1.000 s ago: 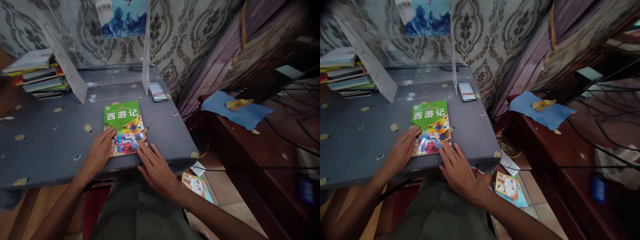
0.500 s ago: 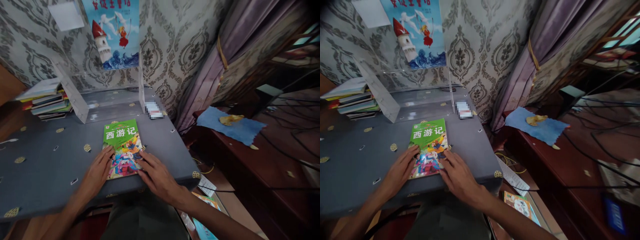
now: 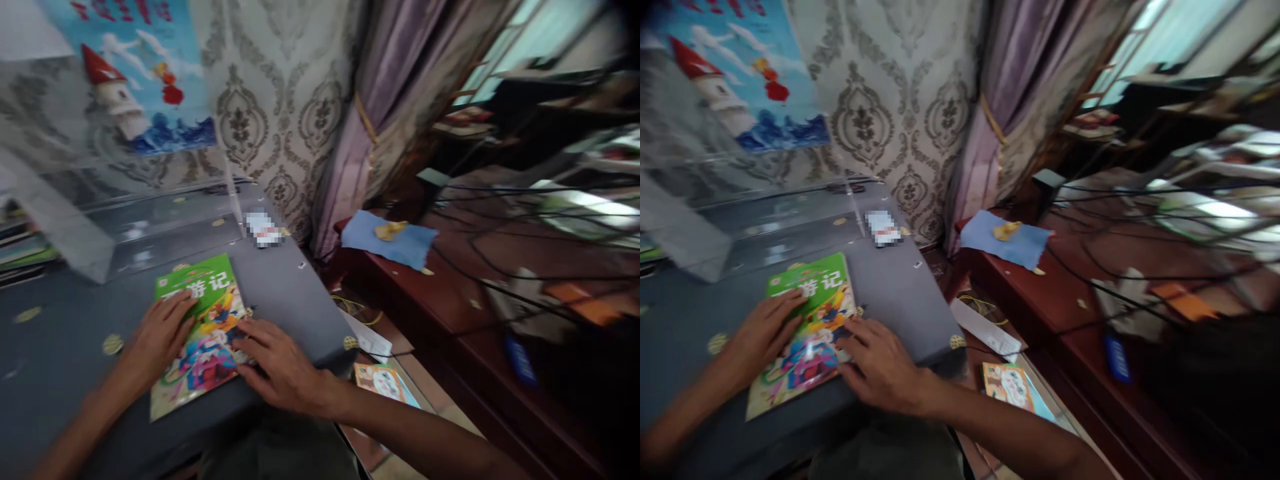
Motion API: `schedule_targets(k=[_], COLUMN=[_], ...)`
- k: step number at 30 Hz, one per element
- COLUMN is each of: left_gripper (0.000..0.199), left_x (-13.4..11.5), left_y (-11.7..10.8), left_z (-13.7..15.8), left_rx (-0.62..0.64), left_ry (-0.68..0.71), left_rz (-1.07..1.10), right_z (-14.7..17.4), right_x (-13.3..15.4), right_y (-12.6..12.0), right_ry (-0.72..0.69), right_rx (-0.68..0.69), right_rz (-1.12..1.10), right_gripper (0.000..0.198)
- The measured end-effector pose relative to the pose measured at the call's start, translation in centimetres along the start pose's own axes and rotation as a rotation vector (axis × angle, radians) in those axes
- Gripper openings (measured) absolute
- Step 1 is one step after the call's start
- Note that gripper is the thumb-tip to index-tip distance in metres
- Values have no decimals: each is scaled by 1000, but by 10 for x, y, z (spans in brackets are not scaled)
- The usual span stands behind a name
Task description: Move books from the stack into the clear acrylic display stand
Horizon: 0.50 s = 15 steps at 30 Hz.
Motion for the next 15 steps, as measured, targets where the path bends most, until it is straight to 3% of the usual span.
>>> schedule_targets(k=[3,7,11,15], left_gripper=[37,44,46,38], left_x=[7,-2,-17,-21], left_y=[19,38,40,39], left_z=[-41,-83,-93,-88], left_rx=[-15,18,11,-8], left_ry=[91,126,74,14], left_rz=[16,9,-2,-5], right_z=[1,-3,-25,-66], right_x=[-2,-13,-36,-70], right_y=[1,-1,-7,0], right_ry=[-12,-5,54,45], right_rx=[34,91,98,93], right_rz=[34,8,-63,-107], right_gripper=[35,35,32,33])
Point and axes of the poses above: each hand's wrist, its own z-axis away from the middle knuckle, its own y-axis out of the palm, x = y × z, the point moved 1 cm from there along -z, towards the middle knuckle, and after that the axes turned 10 degrees about -y, right-handed, at the moved point
